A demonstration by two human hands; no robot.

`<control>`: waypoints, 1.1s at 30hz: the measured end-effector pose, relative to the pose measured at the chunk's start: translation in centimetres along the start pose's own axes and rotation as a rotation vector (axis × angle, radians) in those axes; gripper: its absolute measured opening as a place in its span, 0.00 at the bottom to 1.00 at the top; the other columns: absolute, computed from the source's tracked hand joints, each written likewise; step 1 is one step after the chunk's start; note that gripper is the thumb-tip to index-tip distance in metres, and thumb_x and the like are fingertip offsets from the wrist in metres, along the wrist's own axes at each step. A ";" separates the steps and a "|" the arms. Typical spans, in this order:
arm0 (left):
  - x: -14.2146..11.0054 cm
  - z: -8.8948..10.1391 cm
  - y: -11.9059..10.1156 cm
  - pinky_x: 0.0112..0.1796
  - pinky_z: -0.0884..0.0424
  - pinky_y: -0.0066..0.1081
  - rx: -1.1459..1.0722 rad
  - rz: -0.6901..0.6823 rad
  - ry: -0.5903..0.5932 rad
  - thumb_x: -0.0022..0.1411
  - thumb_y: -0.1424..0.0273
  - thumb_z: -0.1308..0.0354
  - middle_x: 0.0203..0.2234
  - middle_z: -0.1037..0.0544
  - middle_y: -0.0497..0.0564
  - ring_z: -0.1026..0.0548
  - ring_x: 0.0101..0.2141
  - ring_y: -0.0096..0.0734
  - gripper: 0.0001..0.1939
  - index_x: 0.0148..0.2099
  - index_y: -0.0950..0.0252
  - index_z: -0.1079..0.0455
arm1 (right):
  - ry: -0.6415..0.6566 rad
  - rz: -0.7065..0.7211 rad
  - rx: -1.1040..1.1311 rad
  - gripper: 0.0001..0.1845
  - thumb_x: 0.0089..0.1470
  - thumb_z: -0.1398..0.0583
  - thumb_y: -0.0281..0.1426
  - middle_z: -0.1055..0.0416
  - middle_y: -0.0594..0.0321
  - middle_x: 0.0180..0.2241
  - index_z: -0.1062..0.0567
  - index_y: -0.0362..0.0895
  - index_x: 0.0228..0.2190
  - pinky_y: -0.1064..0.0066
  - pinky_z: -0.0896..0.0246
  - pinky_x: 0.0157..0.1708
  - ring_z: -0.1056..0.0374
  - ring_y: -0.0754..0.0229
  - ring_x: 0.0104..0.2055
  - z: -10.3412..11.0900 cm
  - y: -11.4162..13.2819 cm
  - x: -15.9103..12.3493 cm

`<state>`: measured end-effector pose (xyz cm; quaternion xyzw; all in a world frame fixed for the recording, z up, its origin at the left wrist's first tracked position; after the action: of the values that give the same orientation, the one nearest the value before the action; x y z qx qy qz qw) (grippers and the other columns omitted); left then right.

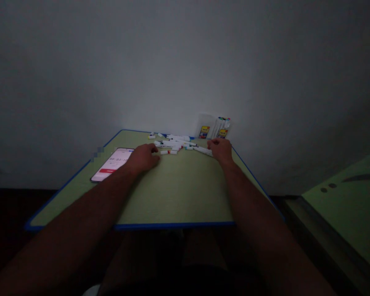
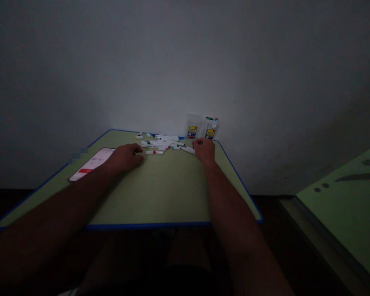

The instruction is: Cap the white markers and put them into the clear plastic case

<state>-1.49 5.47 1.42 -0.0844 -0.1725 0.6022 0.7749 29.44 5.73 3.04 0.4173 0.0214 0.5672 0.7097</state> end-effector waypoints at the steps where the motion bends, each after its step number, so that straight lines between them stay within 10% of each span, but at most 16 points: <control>1: 0.0 0.0 0.0 0.46 0.28 0.41 -0.007 -0.003 0.004 0.59 0.63 0.43 0.47 0.21 0.62 0.23 0.46 0.48 0.21 0.52 0.66 0.26 | -0.015 -0.015 0.000 0.12 0.55 0.39 0.34 0.20 0.58 0.28 0.18 0.42 0.27 0.69 0.34 0.39 0.25 0.57 0.33 0.4 -0.2 0.0; 25: -0.2 -1.0 0.2 0.44 0.28 0.45 0.010 -0.061 0.010 0.59 0.57 0.45 0.45 0.20 0.61 0.23 0.43 0.49 0.22 0.51 0.62 0.24 | -0.063 -0.085 -0.176 0.15 0.55 0.42 0.28 0.20 0.54 0.43 0.17 0.45 0.40 0.63 0.33 0.47 0.25 0.52 0.45 1.9 -2.8 1.1; 33: -0.4 -0.7 -0.2 0.46 0.28 0.46 -0.002 -0.055 -0.002 0.59 0.58 0.45 0.46 0.20 0.60 0.24 0.45 0.49 0.21 0.50 0.60 0.23 | 0.128 0.077 -0.281 0.11 0.55 0.39 0.28 0.19 0.57 0.42 0.16 0.46 0.38 0.67 0.34 0.48 0.25 0.56 0.45 0.1 -2.2 0.8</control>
<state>-1.13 5.06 0.82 -0.0798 -0.1761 0.5808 0.7908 31.53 6.34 2.08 0.2773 -0.0292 0.6168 0.7361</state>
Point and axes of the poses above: each hand's wrist, its own x-axis towards the middle knuckle, its own z-axis out of the back of the hand, y = z × x, the point moved 4 cm from there along x, towards the middle knuckle
